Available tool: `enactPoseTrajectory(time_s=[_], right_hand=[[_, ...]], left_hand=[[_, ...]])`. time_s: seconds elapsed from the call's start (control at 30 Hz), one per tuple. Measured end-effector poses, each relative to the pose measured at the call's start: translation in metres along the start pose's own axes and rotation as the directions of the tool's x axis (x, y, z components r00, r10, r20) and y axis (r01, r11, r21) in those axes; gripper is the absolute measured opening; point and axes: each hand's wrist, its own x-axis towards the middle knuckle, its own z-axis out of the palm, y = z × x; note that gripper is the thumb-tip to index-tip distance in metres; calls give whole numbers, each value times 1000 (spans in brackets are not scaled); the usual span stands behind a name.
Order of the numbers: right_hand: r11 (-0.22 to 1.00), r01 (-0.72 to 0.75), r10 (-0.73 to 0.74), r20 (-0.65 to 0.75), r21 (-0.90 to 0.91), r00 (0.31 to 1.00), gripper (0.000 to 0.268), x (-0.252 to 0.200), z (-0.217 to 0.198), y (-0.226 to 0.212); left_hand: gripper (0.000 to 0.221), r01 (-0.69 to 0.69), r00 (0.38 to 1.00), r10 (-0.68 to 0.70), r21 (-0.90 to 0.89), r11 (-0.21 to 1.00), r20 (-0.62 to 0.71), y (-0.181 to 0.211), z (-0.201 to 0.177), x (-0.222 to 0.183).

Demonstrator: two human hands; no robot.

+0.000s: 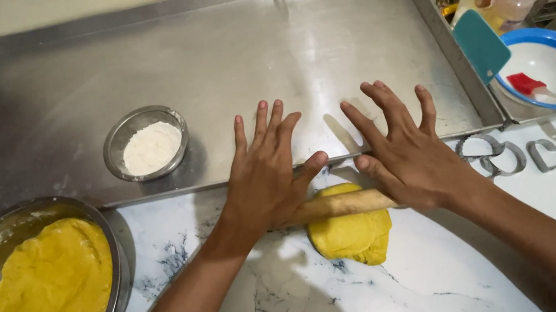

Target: Rolling out yellow dough with a rolling pin and using a heart-shaped cookie cutter.

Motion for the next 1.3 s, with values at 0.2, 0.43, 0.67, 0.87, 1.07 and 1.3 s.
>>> enactPoseTrajectory(time_s=[0.2, 0.43, 0.67, 0.87, 1.07, 1.3], right_hand=[[1000, -3, 4, -83, 9, 997, 71, 1, -5, -3], [999, 28, -35, -197, -39, 980, 62, -4, -3, -3], [1000, -8, 4, -181, -22, 983, 58, -18, -8, -12], [995, 25, -6, -188, 98, 982, 66, -18, -6, -13], [996, 38, -32, -63, 84, 997, 88, -2, 1, -3], [999, 17, -17, -13, 37, 1000, 91, 1, 4, -3]], left_hand=[[87, -43, 998, 45, 51, 998, -39, 1, -6, 7], [90, -80, 987, 93, 107, 991, -127, 13, -22, 8], [75, -88, 980, 108, 126, 988, -168, 12, -9, -18], [98, 30, 999, -29, 32, 999, -12, 24, -11, -17], [108, -9, 999, 5, 72, 997, 54, 17, -6, 1], [109, -35, 997, 26, 114, 993, 78, 13, -4, 3]])
